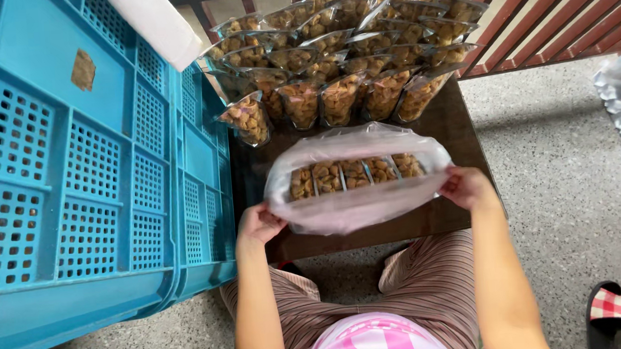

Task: The person sits on the floor and packs multiple small, clear plastic bags containing snacks into a larger white plastic bag. They pick up the small bags one by one from a wooden table and place them inside the larger bag, arranging them neatly.

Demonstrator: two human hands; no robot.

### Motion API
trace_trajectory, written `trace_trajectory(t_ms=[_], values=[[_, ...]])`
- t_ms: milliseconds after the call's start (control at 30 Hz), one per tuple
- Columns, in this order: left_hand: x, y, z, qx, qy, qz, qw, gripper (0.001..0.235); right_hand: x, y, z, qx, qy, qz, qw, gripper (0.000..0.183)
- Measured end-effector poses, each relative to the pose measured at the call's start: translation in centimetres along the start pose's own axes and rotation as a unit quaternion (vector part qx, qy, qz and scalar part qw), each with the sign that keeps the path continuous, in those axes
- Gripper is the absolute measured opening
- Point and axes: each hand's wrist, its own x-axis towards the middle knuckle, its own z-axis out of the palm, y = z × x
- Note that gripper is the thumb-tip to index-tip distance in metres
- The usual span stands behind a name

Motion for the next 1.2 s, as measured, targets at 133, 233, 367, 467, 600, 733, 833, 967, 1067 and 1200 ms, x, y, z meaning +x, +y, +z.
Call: trace_trajectory(t_ms=[133,233,367,467,600,733,833,967,1067,1200], values=[[0.0,0.8,-0.8,-0.15,0.002,0.009,0.989,0.026,0.5,1.0,-2.3,0.304,-0.002,0.048,0.952,0.022],[0.0,0.4,-0.4,-0.122,-0.118,0.027,0.985,0.025,-0.9,1.7,-1.3,0.331,-0.034,0.055,0.941,0.034],[-0.3,0.3,3.0,0.172,-0.007,0.195,0.966,0.04,-4.0,0.1,2.2,0.067,0.054,-0.095,0.992,0.032],[-0.5,0.1,5.8,0.514,0.11,0.374,0.764,0.053,-4.6,0.3,4.5,-0.295,0.125,-0.351,0.88,0.039],[1.6,-0.6,8.3,0.656,0.106,0.619,0.419,0.053,-0.8,1.5,5.8,-0.587,0.16,-0.451,0.653,0.031],[5.8,1.3,9.6,0.706,0.174,0.364,0.582,0.052,4.8,0.9,6.4,-0.587,0.122,-0.363,0.714,0.032],[7.3,4.5,9.8,0.676,0.134,0.18,0.701,0.056,6.4,-2.0,6.0,-0.271,0.017,-0.102,0.957,0.035],[7.5,6.6,10.7,0.772,0.169,0.199,0.579,0.041,5.3,-5.2,4.7,-0.065,-0.035,0.028,0.997,0.04],[6.7,4.3,13.6,0.769,0.226,0.47,0.371,0.022,2.7,-5.9,3.4,-0.065,0.047,-0.024,0.997,0.051],[5.7,-4.9,18.6,0.75,0.029,0.596,0.287,0.008,-1.9,-1.1,0.5,-0.169,0.172,-0.15,0.959,0.066]])
